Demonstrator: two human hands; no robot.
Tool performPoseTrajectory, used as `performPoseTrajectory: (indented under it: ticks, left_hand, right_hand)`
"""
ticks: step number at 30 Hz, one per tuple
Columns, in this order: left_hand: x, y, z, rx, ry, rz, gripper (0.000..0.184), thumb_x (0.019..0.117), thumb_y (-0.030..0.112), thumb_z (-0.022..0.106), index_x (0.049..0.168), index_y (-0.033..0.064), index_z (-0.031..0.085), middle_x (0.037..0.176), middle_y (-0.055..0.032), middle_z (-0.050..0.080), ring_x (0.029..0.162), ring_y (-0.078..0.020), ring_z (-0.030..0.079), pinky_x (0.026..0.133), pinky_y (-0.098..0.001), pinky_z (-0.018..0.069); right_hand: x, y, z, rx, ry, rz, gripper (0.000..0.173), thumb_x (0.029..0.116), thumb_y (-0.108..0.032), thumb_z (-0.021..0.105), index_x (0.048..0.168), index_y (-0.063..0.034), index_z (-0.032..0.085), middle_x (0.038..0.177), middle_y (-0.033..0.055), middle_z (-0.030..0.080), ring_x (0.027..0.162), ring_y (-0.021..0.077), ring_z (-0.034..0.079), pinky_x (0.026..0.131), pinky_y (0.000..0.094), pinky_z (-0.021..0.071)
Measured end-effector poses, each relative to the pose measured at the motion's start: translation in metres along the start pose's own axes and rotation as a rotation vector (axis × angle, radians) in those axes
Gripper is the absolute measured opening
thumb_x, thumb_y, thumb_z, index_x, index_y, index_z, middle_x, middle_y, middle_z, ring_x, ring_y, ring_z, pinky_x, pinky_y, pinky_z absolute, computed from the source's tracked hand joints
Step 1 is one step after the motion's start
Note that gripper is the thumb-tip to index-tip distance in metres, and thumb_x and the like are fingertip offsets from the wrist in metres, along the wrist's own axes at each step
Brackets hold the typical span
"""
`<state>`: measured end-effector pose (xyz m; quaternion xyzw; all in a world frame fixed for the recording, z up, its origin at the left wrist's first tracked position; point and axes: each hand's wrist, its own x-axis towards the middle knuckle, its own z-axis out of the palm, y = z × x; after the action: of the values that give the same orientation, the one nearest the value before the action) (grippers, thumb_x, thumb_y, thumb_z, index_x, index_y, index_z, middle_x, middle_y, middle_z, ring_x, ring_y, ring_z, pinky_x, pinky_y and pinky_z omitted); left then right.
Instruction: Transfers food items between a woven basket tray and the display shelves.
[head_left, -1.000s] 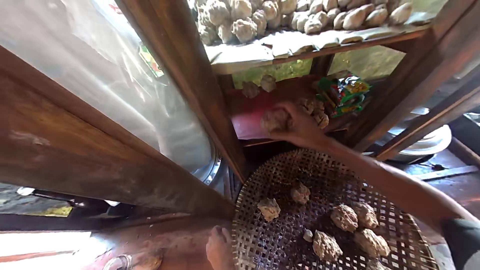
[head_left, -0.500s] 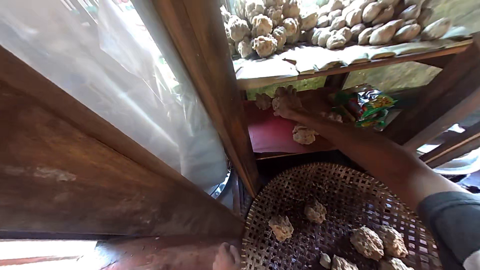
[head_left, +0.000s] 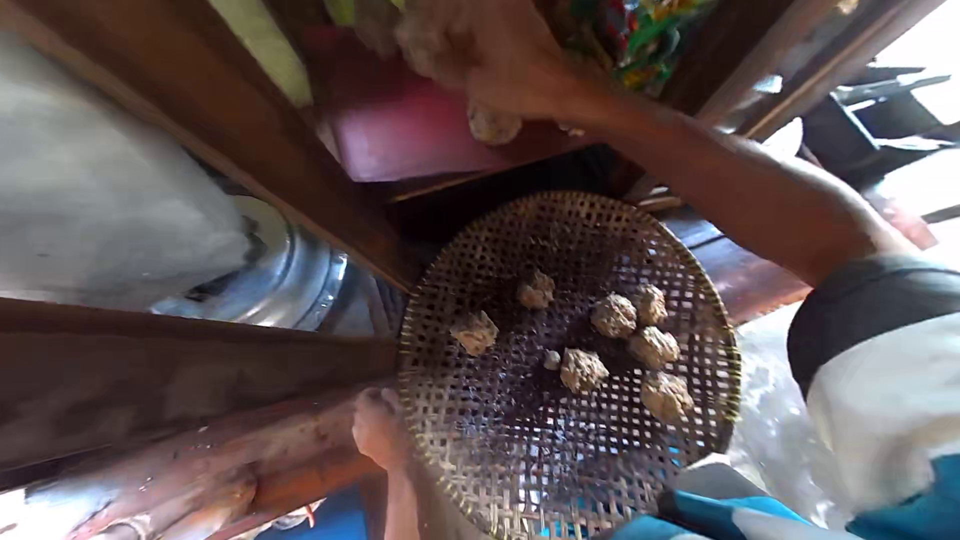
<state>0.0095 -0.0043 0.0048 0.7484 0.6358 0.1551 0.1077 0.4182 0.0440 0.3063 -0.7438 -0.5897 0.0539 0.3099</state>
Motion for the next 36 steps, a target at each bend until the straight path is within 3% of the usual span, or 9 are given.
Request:
performPoseTrajectory:
  ticks: [3,6,9,12,16,23,27,32,36]
  left_hand:
    - [0.0,0.003,-0.001,0.005,-0.024,-0.02,0.036,0.1057,0.023,0.051,0.123,-0.005,0.064,0.106,-0.032,0.07,0.099,-0.0527,0.069,0.082,-0.0671,0.0521]
    - [0.002,0.006,-0.003,0.02,-0.055,-0.061,0.036,0.1069,0.024,0.049,0.126,-0.003,0.063,0.111,-0.0309,0.07,0.105,-0.0509,0.068,0.087,-0.0656,0.0516]
    - [0.004,0.003,-0.001,0.048,-0.081,-0.091,0.036,0.1075,0.026,0.047,0.128,0.0,0.063,0.113,-0.0279,0.071,0.107,-0.0476,0.069,0.089,-0.0636,0.0519]
    - [0.004,0.001,-0.001,0.02,-0.083,-0.088,0.036,0.1083,0.025,0.047,0.13,-0.001,0.061,0.115,-0.0295,0.069,0.112,-0.0486,0.067,0.093,-0.0633,0.0503]
    - [0.005,0.003,0.0,0.025,-0.057,-0.081,0.036,0.1085,0.024,0.047,0.129,-0.0007,0.062,0.112,-0.0291,0.07,0.109,-0.0486,0.068,0.09,-0.0633,0.0507]
    - [0.003,0.018,-0.014,0.047,-0.041,-0.091,0.033,0.1071,0.023,0.05,0.125,-0.0016,0.064,0.107,-0.0305,0.07,0.103,-0.0506,0.069,0.085,-0.0649,0.0523]
    - [0.004,0.013,-0.01,0.008,-0.011,-0.085,0.032,0.105,0.022,0.052,0.122,-0.001,0.066,0.104,-0.0292,0.071,0.1,-0.0498,0.069,0.082,-0.0652,0.053]
    - [0.004,0.007,-0.006,0.003,0.002,-0.073,0.032,0.1036,0.024,0.054,0.12,-0.0012,0.066,0.101,-0.0288,0.071,0.097,-0.0498,0.07,0.081,-0.0647,0.0542]
    - [0.005,-0.002,-0.001,-0.014,0.047,-0.022,0.032,0.102,0.023,0.056,0.117,-0.0032,0.067,0.095,-0.0301,0.071,0.09,-0.0512,0.07,0.076,-0.0649,0.055]
  right_hand:
    - [-0.12,0.015,-0.012,0.075,-0.209,-0.044,0.036,0.0986,-0.025,0.066,0.128,-0.0057,0.065,0.115,0.0099,0.071,0.102,0.0169,0.07,0.09,0.037,0.0593]
    - [-0.216,0.064,-0.009,-0.026,-0.466,0.174,0.041,0.0964,-0.025,0.07,0.134,-0.0118,0.065,0.128,0.0114,0.068,0.116,0.0282,0.067,0.099,0.0546,0.0542]
    - [-0.298,0.103,0.0,-0.143,-0.513,0.502,0.064,0.0886,-0.028,0.081,0.145,-0.0134,0.055,0.142,0.0185,0.057,0.129,0.0427,0.056,0.099,0.0675,0.047]
    - [-0.354,0.101,0.005,-0.14,-0.52,0.827,0.087,0.0858,-0.045,0.082,0.155,-0.0126,0.039,0.142,0.0246,0.055,0.123,0.0469,0.058,0.096,0.0685,0.0477]
    - [-0.391,0.088,0.025,-0.117,-0.568,1.07,0.106,0.0844,-0.062,0.075,0.159,-0.0065,0.025,0.135,0.0275,0.059,0.12,0.0468,0.061,0.099,0.066,0.0461]
    - [-0.397,0.087,0.041,-0.101,-0.413,1.115,0.085,0.0845,-0.054,0.077,0.144,-0.003,0.044,0.115,0.0246,0.069,0.109,0.044,0.067,0.094,0.062,0.0514]
    - [-0.378,0.095,0.006,0.259,-0.365,0.957,0.061,0.0835,-0.043,0.081,0.129,-0.0073,0.062,0.11,0.0186,0.07,0.101,0.0347,0.068,0.09,0.0592,0.053]
    - [-0.257,0.036,-0.041,0.66,-0.101,0.465,0.052,0.0832,-0.024,0.077,0.128,-0.0018,0.062,0.11,0.0057,0.072,0.098,0.0119,0.07,0.089,0.0327,0.0604]
    - [-0.127,0.006,-0.041,0.486,0.039,0.259,0.057,0.084,-0.012,0.084,0.134,-0.0041,0.058,0.12,0.0131,0.068,0.103,0.0199,0.068,0.09,0.0392,0.0582]
